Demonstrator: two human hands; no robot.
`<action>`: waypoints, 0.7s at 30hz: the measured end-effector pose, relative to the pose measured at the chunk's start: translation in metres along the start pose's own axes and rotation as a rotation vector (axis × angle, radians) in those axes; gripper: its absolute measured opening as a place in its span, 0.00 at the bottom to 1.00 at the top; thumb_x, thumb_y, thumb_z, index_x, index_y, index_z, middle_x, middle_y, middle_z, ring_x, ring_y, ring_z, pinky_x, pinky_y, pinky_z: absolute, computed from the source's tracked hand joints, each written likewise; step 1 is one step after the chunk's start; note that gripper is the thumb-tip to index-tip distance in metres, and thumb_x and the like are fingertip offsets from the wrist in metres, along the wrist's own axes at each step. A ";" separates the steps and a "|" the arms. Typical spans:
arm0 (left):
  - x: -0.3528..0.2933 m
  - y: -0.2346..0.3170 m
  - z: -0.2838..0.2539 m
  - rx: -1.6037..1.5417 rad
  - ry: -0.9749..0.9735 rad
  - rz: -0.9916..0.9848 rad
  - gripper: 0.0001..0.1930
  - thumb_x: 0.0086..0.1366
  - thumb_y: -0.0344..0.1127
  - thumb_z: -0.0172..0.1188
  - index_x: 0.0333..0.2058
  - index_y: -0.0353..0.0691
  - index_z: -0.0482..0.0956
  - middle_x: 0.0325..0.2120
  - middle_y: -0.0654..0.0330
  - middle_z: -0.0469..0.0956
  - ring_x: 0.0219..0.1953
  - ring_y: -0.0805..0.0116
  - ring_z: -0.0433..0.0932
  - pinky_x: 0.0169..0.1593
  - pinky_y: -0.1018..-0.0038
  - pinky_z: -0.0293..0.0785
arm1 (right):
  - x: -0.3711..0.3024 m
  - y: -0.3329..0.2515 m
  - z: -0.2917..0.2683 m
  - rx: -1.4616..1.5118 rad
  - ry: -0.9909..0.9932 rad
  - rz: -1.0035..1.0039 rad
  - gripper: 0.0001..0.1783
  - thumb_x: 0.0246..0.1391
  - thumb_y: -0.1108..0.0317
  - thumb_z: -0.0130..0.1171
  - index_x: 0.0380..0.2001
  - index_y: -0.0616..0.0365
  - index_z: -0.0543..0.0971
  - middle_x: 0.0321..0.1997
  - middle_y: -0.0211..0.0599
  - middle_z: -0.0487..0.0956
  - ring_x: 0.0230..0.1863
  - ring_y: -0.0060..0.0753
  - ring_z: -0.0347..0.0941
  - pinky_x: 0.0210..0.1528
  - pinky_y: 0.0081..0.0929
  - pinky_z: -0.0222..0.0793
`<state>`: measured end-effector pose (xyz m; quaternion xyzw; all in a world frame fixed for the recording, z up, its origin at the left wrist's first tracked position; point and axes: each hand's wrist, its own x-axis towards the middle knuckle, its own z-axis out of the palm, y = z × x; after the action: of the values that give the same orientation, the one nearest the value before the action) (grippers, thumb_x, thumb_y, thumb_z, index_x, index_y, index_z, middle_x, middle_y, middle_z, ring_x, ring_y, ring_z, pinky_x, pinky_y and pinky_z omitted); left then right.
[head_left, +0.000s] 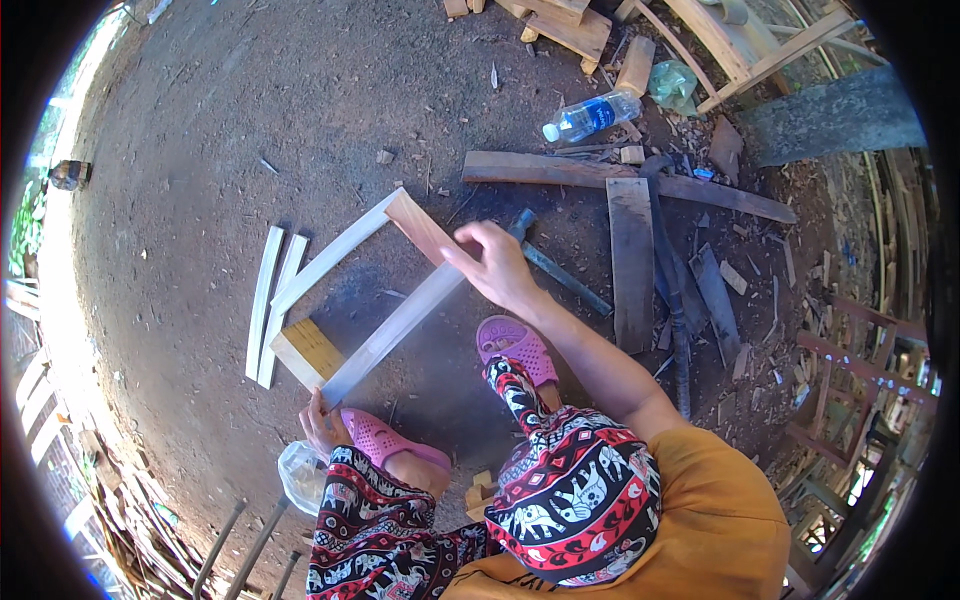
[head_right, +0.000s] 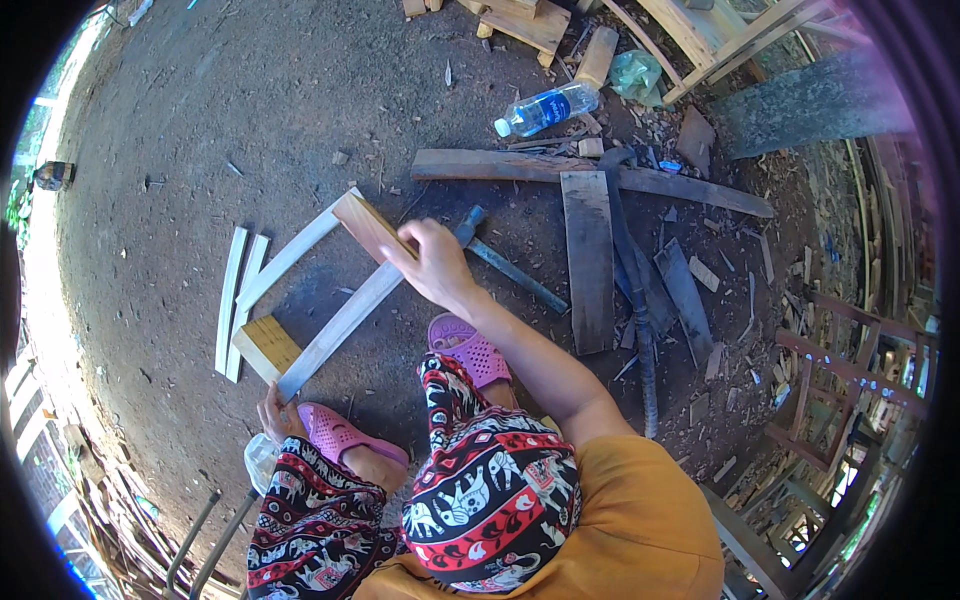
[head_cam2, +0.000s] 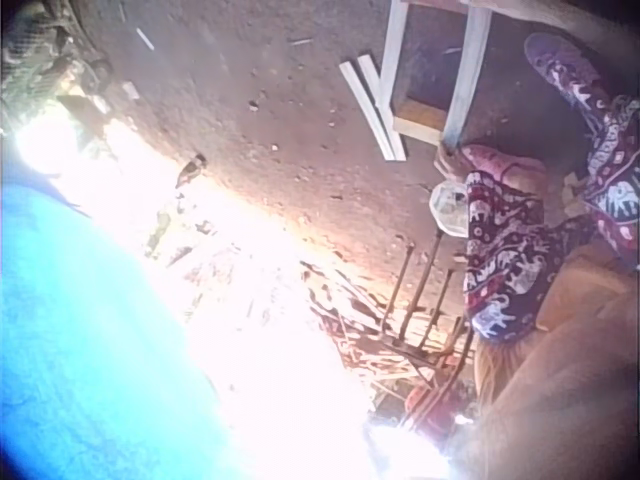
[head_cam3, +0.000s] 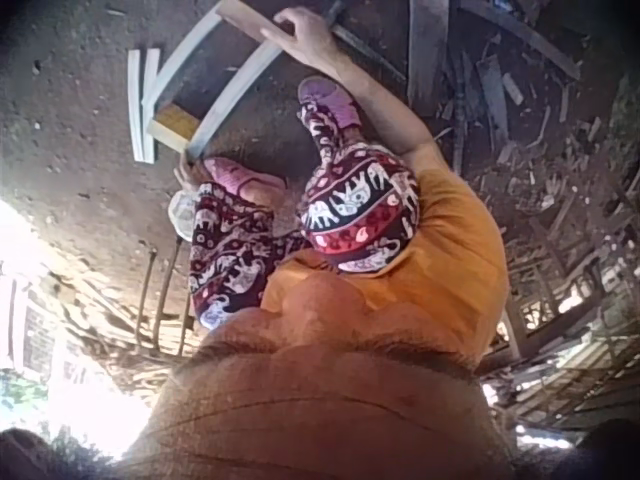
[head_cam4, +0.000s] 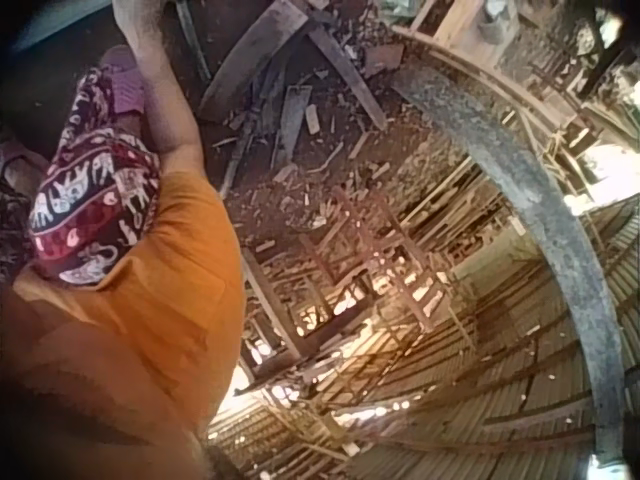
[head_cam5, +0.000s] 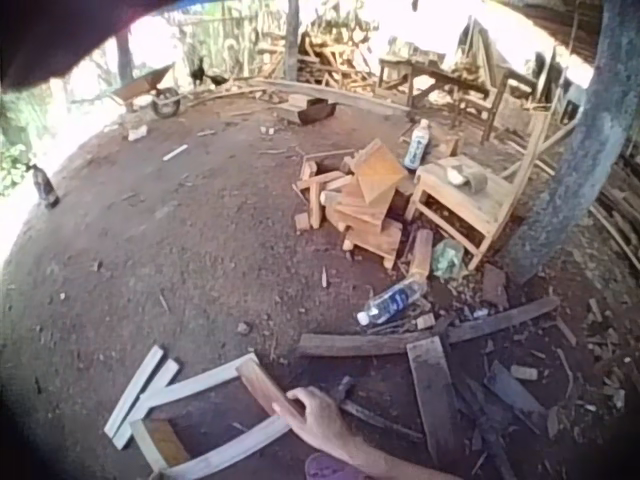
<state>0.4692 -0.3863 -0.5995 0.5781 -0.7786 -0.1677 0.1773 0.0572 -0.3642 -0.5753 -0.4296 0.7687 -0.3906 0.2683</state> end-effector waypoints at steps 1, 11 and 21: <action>0.000 0.000 0.002 0.006 0.001 -0.002 0.30 0.52 0.21 0.64 0.55 0.46 0.75 0.33 0.56 0.73 0.34 0.62 0.75 0.41 0.68 0.74 | 0.011 -0.008 0.000 0.000 -0.004 0.006 0.20 0.55 0.57 0.64 0.36 0.68 0.79 0.37 0.46 0.78 0.39 0.42 0.78 0.44 0.31 0.74; 0.000 0.004 0.005 0.018 -0.015 -0.058 0.26 0.56 0.23 0.63 0.54 0.45 0.75 0.37 0.55 0.75 0.36 0.60 0.76 0.42 0.67 0.75 | 0.072 -0.032 0.012 -0.419 -0.422 0.107 0.27 0.41 0.50 0.67 0.31 0.69 0.83 0.35 0.57 0.82 0.40 0.54 0.81 0.45 0.43 0.76; 0.003 0.003 0.001 -0.045 -0.038 -0.061 0.26 0.55 0.23 0.62 0.54 0.45 0.75 0.37 0.55 0.76 0.37 0.59 0.77 0.43 0.66 0.75 | 0.069 -0.037 0.015 -0.465 -0.389 0.109 0.25 0.41 0.52 0.64 0.31 0.68 0.83 0.34 0.57 0.82 0.39 0.53 0.81 0.44 0.43 0.76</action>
<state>0.4653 -0.3879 -0.5984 0.5940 -0.7600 -0.2013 0.1705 0.0511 -0.4415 -0.5584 -0.5044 0.7935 -0.0995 0.3255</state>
